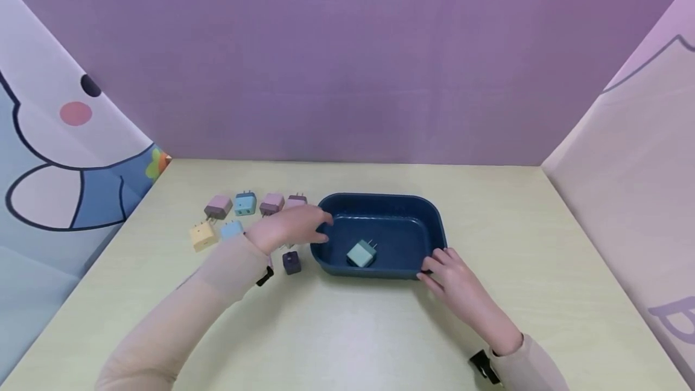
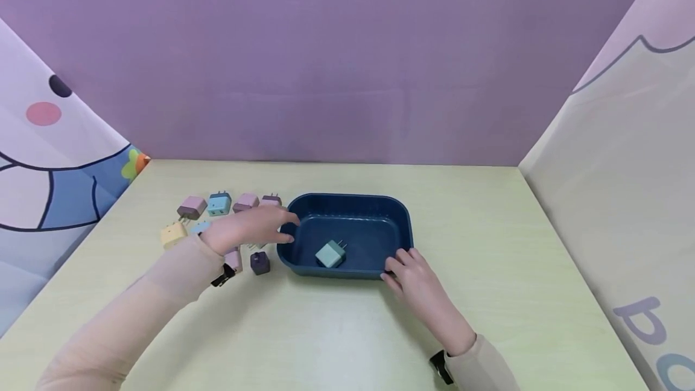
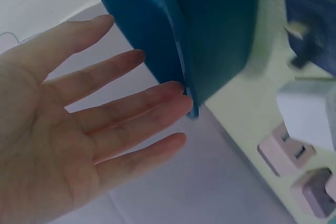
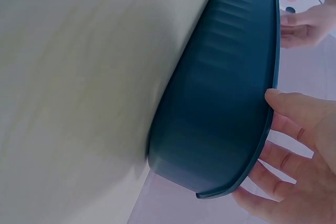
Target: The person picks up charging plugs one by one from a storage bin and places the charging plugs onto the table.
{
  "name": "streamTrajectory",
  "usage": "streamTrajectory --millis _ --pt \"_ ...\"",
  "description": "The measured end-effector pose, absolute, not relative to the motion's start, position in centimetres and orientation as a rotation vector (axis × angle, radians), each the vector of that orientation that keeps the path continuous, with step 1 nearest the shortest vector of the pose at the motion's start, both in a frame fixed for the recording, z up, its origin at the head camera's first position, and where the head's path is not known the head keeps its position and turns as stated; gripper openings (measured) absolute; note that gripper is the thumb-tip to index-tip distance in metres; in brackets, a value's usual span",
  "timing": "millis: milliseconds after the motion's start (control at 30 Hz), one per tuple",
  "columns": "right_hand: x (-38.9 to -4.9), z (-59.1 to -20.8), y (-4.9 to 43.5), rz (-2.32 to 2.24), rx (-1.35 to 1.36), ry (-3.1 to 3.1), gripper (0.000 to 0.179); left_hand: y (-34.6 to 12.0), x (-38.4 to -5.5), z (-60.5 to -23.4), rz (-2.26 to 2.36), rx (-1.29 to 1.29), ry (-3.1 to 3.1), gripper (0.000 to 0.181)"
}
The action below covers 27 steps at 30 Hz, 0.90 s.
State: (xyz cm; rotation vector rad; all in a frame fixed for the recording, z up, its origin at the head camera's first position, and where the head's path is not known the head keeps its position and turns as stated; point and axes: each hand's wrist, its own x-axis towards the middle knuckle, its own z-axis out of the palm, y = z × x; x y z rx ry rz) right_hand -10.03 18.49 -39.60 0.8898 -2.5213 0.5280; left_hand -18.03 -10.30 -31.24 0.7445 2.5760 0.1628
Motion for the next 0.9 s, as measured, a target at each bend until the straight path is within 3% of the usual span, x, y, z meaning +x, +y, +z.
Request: streamTrajectory --millis 900 --pt "-10.1 -39.8 18.5 0.515 0.907 -2.486 0.018 -3.3 -18.9 -32.2 -0.104 0.903 2.492 0.038"
